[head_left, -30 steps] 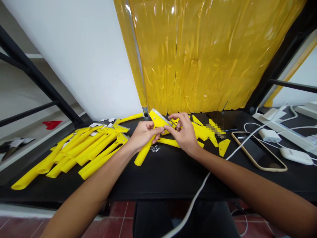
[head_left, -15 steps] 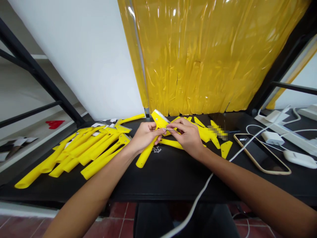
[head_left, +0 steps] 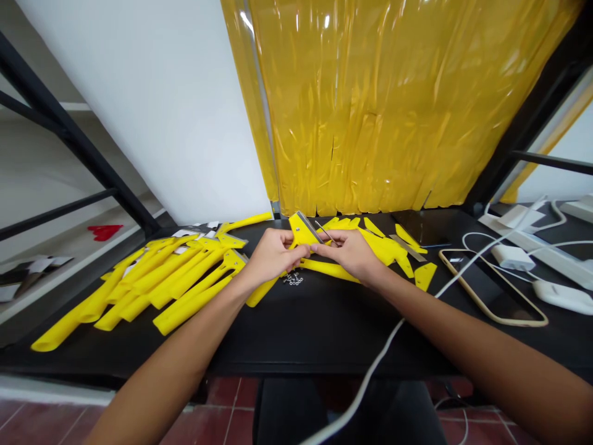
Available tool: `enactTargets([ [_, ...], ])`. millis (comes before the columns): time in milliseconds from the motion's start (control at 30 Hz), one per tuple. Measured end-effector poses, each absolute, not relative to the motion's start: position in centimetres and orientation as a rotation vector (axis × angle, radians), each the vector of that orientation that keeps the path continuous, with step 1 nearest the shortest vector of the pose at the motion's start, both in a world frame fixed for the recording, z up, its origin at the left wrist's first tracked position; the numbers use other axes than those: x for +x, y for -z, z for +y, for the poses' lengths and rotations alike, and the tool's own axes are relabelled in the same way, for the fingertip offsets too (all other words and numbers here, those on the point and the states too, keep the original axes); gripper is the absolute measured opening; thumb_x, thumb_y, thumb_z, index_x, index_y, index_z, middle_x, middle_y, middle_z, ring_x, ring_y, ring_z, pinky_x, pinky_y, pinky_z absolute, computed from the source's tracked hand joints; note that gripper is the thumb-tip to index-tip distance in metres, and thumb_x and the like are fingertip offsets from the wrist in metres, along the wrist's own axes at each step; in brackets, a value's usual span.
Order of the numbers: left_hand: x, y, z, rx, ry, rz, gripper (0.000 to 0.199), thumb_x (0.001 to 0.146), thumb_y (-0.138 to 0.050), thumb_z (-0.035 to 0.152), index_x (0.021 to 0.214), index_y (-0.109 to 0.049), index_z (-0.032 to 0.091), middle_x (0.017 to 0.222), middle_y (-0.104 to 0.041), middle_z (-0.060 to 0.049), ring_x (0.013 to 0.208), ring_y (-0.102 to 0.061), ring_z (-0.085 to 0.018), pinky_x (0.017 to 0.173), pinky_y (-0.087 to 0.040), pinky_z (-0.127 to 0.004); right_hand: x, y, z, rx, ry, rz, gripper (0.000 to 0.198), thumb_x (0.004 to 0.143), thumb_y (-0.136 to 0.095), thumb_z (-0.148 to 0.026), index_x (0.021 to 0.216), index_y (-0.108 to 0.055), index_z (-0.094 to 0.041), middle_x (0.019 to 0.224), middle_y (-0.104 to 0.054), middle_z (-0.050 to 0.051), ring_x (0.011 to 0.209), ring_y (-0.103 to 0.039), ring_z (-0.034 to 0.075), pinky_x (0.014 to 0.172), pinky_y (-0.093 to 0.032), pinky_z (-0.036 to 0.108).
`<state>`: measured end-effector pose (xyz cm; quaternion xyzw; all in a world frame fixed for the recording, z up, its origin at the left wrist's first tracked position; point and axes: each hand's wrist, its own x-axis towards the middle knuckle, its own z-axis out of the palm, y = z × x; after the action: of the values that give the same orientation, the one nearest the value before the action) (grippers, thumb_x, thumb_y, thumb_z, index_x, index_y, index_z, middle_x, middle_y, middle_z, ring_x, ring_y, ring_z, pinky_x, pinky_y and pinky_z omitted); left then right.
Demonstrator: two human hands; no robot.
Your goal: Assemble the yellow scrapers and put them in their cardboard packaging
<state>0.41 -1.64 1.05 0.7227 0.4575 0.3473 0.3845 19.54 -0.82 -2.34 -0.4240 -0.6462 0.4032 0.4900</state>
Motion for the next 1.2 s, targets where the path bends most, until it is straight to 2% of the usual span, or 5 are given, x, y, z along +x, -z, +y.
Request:
enactTargets([
  [333,-0.1,-1.5,-1.4,1.805,-0.816,1.104,0.02,0.079,-0.072,0.03,0.072,-0.067,0.011,0.058,-0.064,-0.003,0.042,-0.054,-0.01,0.043,-0.042,-0.022,19.7,2.7,-0.6,-0.844,-1.358,-1.502,0.028,0.069,-0.083,-0.042,0.083,-0.078,-0.018,0.088,-0.075,0.004,0.075,-0.065,0.014,0.073,-0.05,0.028],
  [433,0.0,-1.2,-1.1,1.805,-0.905,1.108,0.027,0.077,-0.077,0.032,0.09,-0.062,0.014,0.07,-0.068,-0.003,0.05,-0.061,-0.012,0.048,-0.049,-0.023,19.6,2.3,-0.7,-0.896,-1.397,-1.415,0.027,0.068,-0.083,-0.039,0.082,-0.077,-0.016,0.072,-0.07,0.0,0.059,-0.056,0.009,0.056,-0.044,0.022],
  [567,0.2,-0.3,-1.0,2.166,-1.25,1.316,0.058,0.073,-0.083,0.03,0.121,-0.052,0.021,0.12,-0.066,-0.011,0.083,-0.071,-0.018,0.069,-0.06,-0.032,19.8,1.8,-0.9,-1.003,-1.507,-1.265,0.025,0.071,-0.082,-0.035,0.071,-0.067,-0.015,0.045,-0.036,-0.011,0.04,-0.02,0.003,0.038,-0.012,0.022],
  [767,0.8,1.4,-1.4,2.932,-1.115,1.036,0.035,0.094,-0.054,0.013,0.129,-0.058,0.021,0.146,-0.051,-0.015,0.136,-0.05,-0.027,0.111,-0.046,-0.048,20.3,1.7,-0.7,-0.888,-1.595,-1.127,0.03,0.068,-0.083,-0.032,0.07,-0.057,-0.017,0.05,-0.03,-0.012,0.043,-0.016,0.003,0.037,-0.008,0.02],
  [1200,0.4,1.5,-1.2,2.561,-1.209,1.272,0.022,0.093,-0.06,0.024,0.109,-0.074,0.02,0.12,-0.073,-0.011,0.109,-0.07,-0.026,0.099,-0.053,-0.039,19.6,1.2,-1.5,-0.807,-1.673,-1.136,0.04,0.086,-0.064,-0.058,0.092,-0.06,-0.018,0.077,-0.055,0.001,0.044,-0.023,0.004,0.036,-0.012,0.02],
])
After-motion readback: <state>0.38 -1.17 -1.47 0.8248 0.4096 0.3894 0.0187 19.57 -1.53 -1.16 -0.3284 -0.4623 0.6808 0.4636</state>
